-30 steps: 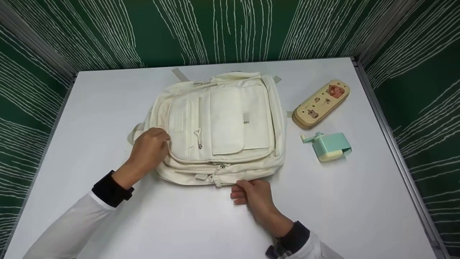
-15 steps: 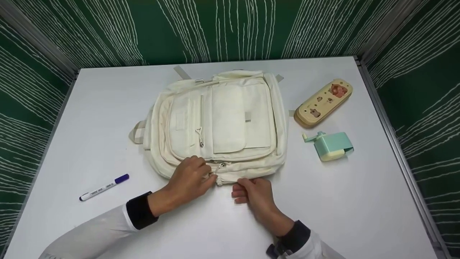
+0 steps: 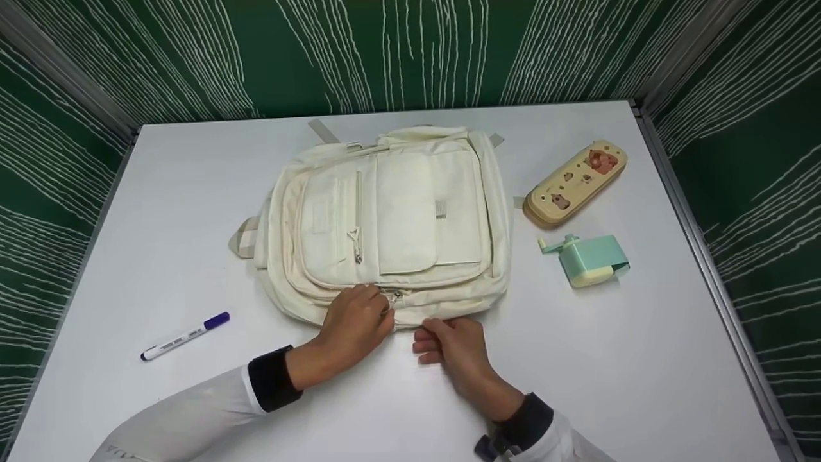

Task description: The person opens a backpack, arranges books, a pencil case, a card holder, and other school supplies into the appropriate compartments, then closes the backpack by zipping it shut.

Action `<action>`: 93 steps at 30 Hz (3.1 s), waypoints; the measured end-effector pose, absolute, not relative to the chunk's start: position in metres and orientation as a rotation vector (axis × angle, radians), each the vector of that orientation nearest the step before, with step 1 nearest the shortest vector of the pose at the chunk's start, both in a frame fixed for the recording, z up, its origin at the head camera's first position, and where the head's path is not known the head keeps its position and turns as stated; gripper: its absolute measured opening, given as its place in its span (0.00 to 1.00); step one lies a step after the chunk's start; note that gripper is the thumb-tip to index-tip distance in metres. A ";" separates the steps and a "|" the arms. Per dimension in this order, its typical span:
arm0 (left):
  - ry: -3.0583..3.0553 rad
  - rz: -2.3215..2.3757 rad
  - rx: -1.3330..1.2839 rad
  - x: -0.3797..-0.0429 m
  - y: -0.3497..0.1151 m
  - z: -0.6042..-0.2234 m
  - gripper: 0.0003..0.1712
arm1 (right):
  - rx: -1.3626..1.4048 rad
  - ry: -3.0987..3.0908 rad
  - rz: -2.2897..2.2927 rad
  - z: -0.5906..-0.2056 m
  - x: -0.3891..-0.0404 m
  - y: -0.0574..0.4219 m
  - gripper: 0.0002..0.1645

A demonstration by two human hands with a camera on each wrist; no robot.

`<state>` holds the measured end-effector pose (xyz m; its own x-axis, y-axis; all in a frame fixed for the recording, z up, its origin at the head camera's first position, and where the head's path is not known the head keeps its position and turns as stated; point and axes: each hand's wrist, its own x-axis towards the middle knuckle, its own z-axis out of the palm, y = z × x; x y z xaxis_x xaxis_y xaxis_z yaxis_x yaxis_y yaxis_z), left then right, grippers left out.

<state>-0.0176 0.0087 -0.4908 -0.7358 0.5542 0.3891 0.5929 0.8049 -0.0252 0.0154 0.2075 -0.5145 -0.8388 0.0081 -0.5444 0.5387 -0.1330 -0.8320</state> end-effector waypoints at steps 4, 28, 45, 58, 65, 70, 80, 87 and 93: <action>-2.611 -0.069 -0.893 -0.015 0.009 -0.489 0.07 | 0.614 1.779 -2.028 -0.515 0.015 0.206 0.16; -2.624 -0.176 -0.908 -0.016 -0.006 -0.477 0.05 | -0.190 2.537 -1.794 -0.500 0.028 0.195 0.07; -2.589 -0.225 -0.928 -0.018 -0.006 -0.475 0.06 | -1.446 3.365 -0.356 -0.504 -0.001 0.202 0.08; -2.619 -0.306 -0.934 -0.020 -0.030 -0.472 0.14 | -1.517 3.307 -0.459 -0.501 -0.008 0.213 0.13; -2.639 -0.355 -0.860 -0.021 -0.060 -0.469 0.13 | -1.546 3.240 -0.519 -0.500 -0.011 0.233 0.17; -2.668 -0.415 -0.808 -0.025 -0.074 -0.466 0.17 | -1.594 3.185 -0.545 -0.499 -0.014 0.241 0.18; -2.751 -0.355 -0.781 -0.027 -0.089 -0.457 0.18 | -1.729 3.063 -0.604 -0.500 -0.024 0.256 0.19; -2.832 -0.377 -0.713 -0.031 -0.100 -0.446 0.17 | -1.788 2.986 -0.625 -0.498 -0.033 0.272 0.22; -2.932 -0.384 -0.625 -0.045 -0.112 -0.442 0.09 | -1.790 2.938 -0.566 -0.495 -0.037 0.279 0.20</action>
